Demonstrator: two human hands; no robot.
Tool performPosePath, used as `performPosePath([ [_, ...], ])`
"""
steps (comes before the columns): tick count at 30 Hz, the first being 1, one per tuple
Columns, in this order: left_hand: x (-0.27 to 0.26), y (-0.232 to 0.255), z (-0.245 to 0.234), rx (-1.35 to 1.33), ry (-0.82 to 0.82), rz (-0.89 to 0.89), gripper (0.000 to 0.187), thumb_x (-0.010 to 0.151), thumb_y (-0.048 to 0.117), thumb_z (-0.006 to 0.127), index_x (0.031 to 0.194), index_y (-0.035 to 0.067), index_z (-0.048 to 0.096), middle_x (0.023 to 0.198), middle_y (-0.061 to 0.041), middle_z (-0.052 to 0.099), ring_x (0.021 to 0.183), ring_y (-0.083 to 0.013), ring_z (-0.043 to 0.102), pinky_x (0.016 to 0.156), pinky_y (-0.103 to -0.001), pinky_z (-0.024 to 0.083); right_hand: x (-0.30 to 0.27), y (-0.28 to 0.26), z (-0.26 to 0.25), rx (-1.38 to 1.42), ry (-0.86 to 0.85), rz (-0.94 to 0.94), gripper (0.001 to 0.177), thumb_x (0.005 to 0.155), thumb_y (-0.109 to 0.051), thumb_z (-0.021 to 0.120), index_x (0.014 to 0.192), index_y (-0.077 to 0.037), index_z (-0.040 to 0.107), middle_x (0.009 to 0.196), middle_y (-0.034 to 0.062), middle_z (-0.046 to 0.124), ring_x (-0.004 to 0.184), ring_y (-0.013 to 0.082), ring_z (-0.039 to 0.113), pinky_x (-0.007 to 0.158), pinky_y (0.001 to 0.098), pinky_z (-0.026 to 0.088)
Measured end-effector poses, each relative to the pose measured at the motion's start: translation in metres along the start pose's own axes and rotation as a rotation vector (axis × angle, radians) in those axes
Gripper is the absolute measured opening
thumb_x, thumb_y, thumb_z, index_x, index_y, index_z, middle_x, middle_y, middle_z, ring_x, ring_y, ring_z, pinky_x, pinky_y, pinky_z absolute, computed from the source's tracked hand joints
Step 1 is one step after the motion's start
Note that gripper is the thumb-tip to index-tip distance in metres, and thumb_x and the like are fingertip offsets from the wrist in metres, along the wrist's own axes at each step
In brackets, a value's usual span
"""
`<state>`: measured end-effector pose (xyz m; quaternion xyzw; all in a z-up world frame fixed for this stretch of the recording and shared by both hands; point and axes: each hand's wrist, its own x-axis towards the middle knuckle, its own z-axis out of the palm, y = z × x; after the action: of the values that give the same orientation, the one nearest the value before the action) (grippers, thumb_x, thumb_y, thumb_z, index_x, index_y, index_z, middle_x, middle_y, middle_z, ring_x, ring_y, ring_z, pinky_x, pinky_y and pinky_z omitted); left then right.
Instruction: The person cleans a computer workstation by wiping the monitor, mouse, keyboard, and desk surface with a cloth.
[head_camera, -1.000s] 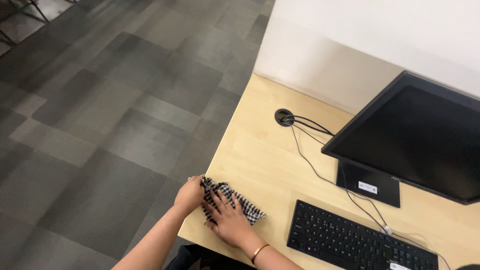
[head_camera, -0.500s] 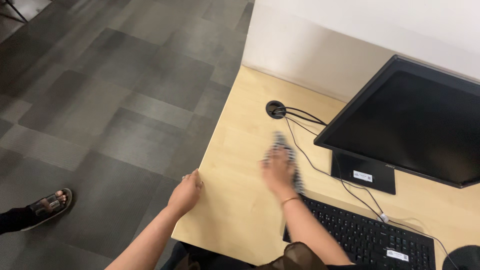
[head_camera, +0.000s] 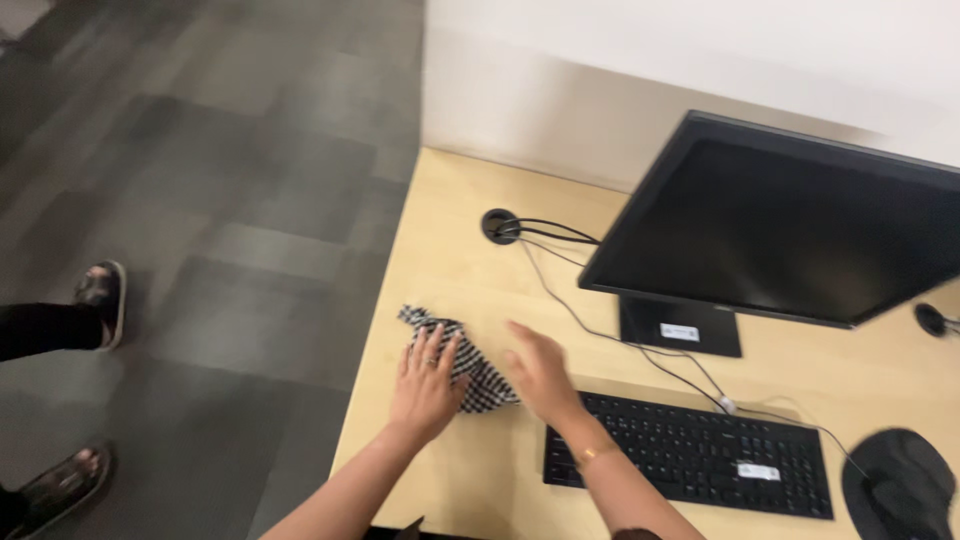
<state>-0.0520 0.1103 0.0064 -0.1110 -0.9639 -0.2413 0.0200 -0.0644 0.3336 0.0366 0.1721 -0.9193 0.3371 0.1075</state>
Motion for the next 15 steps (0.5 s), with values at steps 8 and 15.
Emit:
performPosePath([
  [8, 0.026, 0.006, 0.045, 0.116, 0.020, -0.069, 0.086, 0.088, 0.064, 0.058, 0.153, 0.012, 0.037, 0.164, -0.014, 0.025, 0.153, -0.0343, 0.015, 0.123, -0.056, 0.010, -0.101, 0.054, -0.136, -0.299, 0.308, 0.449, 0.023, 0.095, -0.022, 0.065, 0.106, -0.007, 0.077, 0.080, 0.0092, 0.081, 0.087, 0.0275, 0.074, 0.091, 0.0391, 0.052],
  [15, 0.047, -0.001, 0.049, 0.137, 0.163, -0.160, 0.091, 0.085, 0.063, 0.058, 0.152, 0.004, 0.039, 0.164, -0.017, 0.027, 0.154, -0.0353, 0.019, 0.124, -0.053, 0.012, -0.158, 0.116, -0.181, -0.029, 0.390, 0.768, 0.027, 0.100, -0.026, 0.061, 0.115, -0.004, 0.070, 0.083, 0.0114, 0.080, 0.077, 0.0193, 0.078, 0.070, 0.0299, 0.058],
])
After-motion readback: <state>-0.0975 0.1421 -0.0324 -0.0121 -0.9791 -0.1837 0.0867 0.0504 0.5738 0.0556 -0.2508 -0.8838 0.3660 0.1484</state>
